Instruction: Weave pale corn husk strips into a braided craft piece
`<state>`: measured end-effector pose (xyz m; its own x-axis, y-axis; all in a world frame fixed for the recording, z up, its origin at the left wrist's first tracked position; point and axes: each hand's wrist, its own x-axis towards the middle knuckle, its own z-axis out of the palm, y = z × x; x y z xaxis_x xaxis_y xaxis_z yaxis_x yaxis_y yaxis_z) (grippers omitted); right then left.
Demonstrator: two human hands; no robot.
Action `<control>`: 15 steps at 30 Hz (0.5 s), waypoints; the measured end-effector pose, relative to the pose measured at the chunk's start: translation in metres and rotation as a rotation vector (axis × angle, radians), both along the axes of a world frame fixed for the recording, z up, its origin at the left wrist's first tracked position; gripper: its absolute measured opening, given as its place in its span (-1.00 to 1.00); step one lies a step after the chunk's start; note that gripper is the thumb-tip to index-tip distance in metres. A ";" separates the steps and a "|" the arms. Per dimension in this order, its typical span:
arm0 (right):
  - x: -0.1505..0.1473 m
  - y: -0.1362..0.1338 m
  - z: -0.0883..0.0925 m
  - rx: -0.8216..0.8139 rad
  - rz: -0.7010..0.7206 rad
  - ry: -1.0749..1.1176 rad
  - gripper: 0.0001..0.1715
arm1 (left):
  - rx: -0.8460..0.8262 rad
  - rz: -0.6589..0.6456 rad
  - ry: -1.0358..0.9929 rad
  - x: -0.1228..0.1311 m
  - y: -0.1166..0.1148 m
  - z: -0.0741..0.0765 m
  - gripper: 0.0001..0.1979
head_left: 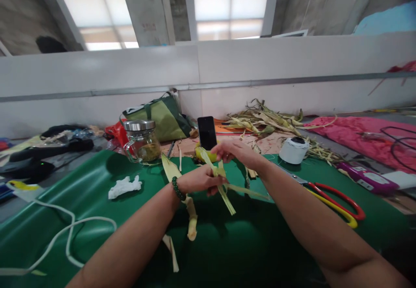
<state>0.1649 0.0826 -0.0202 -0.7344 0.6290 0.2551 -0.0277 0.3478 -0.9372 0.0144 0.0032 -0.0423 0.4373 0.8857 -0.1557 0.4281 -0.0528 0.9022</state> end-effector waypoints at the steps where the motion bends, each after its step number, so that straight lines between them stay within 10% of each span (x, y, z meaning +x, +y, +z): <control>1: 0.000 0.000 0.000 0.048 0.029 -0.040 -0.58 | 0.021 0.035 0.003 -0.002 0.000 0.002 -0.74; 7: -0.004 0.001 -0.004 0.130 -0.085 0.044 -0.67 | 0.030 0.030 0.001 -0.008 -0.004 0.012 -0.62; 15: 0.005 0.022 -0.002 -0.249 -0.172 0.275 -0.61 | -0.015 -0.129 0.055 -0.006 -0.005 0.011 -0.58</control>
<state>0.1702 0.1051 -0.0224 -0.5388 0.8039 0.2519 -0.2506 0.1325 -0.9590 0.0082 -0.0021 -0.0312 0.5376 0.8202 -0.1956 0.4677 -0.0970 0.8785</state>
